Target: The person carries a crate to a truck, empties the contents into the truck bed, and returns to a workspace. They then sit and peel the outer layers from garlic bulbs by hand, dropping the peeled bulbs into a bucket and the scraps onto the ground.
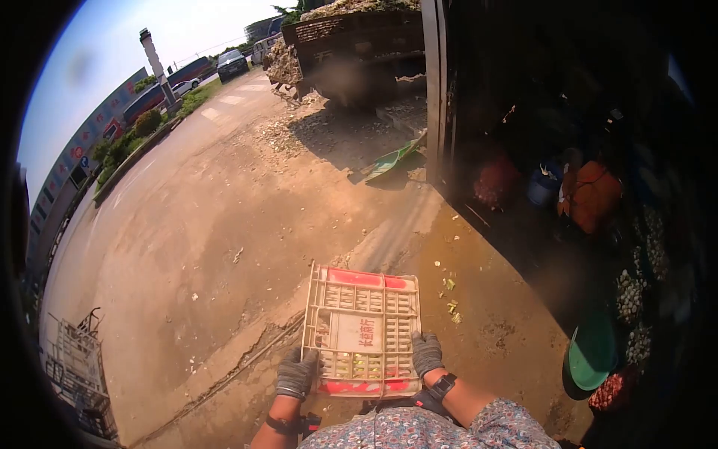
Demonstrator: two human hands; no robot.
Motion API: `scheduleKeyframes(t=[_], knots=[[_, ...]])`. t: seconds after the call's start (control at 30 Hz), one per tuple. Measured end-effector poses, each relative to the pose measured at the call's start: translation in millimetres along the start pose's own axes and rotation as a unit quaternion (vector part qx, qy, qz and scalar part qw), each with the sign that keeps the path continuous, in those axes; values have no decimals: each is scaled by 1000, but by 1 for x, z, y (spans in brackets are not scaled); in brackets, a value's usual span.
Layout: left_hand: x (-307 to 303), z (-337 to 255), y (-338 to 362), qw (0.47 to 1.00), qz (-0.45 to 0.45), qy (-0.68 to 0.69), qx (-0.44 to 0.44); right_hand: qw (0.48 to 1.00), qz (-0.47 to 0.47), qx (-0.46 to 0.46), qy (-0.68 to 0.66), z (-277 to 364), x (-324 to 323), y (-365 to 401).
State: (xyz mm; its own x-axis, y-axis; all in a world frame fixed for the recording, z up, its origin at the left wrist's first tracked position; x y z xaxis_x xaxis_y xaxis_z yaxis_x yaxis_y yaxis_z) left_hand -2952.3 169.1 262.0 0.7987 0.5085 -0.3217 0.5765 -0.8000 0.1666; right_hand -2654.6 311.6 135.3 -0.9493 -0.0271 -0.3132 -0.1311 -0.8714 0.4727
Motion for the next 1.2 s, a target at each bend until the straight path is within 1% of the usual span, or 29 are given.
scheduleKeyframes(t=[0.07,0.13,0.17,0.2,0.23,0.27,0.3,0.33,0.4,0.43,0.53,0.57,0.63,0.67,0.73,0.8,0.83,0.93,0.97,1.0,1.03,1.07,1.1,1.13,1.17,1.2], knots=[[-4,-27,-65,999,48,-15,14,999,-4,20,-44,25,27,-23],[3,-45,-131,995,86,-41,16,999,-44,21,-21,41,51,-64],[4,-49,-166,993,103,-53,23,998,-65,23,-9,50,66,-85],[8,-50,-198,990,120,-65,28,997,-67,25,-27,63,79,-110],[14,-33,-263,989,120,-81,39,996,-64,40,-42,77,112,-149],[14,-47,-287,992,120,-17,19,995,-61,54,-63,86,132,-168],[9,-41,-321,991,110,-70,41,994,-71,38,-69,111,152,-185],[19,-38,-360,985,107,-123,58,996,-63,26,-64,142,165,-219],[-1,-52,-411,992,97,-59,61,998,-43,17,-36,184,204,-234],[-13,-25,-449,994,92,-13,50,999,-33,-4,-23,217,226,-251],[-58,-74,-521,995,36,-65,67,999,-34,6,21,289,299,-295],[-66,-59,-552,998,35,-24,47,1000,-18,19,12,300,320,-313],[-91,-56,-617,998,15,-31,54,999,17,29,-13,333,381,-353],[-102,-58,-648,998,5,-33,57,999,20,15,-20,352,407,-370],[-122,-66,-714,993,5,-102,65,999,22,-6,-40,386,456,-394],[-126,-86,-780,980,-13,-176,87,998,7,12,-62,414,489,-422],[-123,-97,-807,987,5,-152,61,997,-2,25,-73,420,501,-433],[-102,-160,-887,963,74,-250,67,993,-16,56,-107,434,528,-480],[-92,-154,-922,960,92,-254,72,993,-32,89,-68,456,527,-483],[-79,-158,-953,946,113,-279,120,995,-52,75,-28,453,533,-504],[-58,-155,-984,932,145,-297,147,994,-69,79,19,423,540,-544],[-40,-152,-1017,916,177,-314,174,993,-73,94,15,430,542,-558],[-20,-147,-1053,884,208,-348,234,992,-75,101,2,438,547,-576],[-3,-166,-1075,846,237,-379,290,991,-80,108,-10,446,552,-595],[11,-176,-1100,888,245,-332,204,990,-83,112,-20,453,557,-616],[27,-196,-1123,870,269,-355,211,989,-87,112,-28,461,563,-640]])
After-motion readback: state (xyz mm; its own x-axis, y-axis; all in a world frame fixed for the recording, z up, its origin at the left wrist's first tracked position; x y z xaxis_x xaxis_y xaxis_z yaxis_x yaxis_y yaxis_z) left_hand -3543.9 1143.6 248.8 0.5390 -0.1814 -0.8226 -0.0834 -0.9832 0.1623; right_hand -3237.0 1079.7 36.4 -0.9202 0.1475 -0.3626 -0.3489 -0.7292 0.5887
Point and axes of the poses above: each hand's wrist, its own y-axis away from the middle knuckle, its own x-axis out of the palm, z = x × y, the point moved 5 cm from there along -y, towards the middle knuckle, and after that the axes turned 9 degrees about x, right-handed, at the moved point
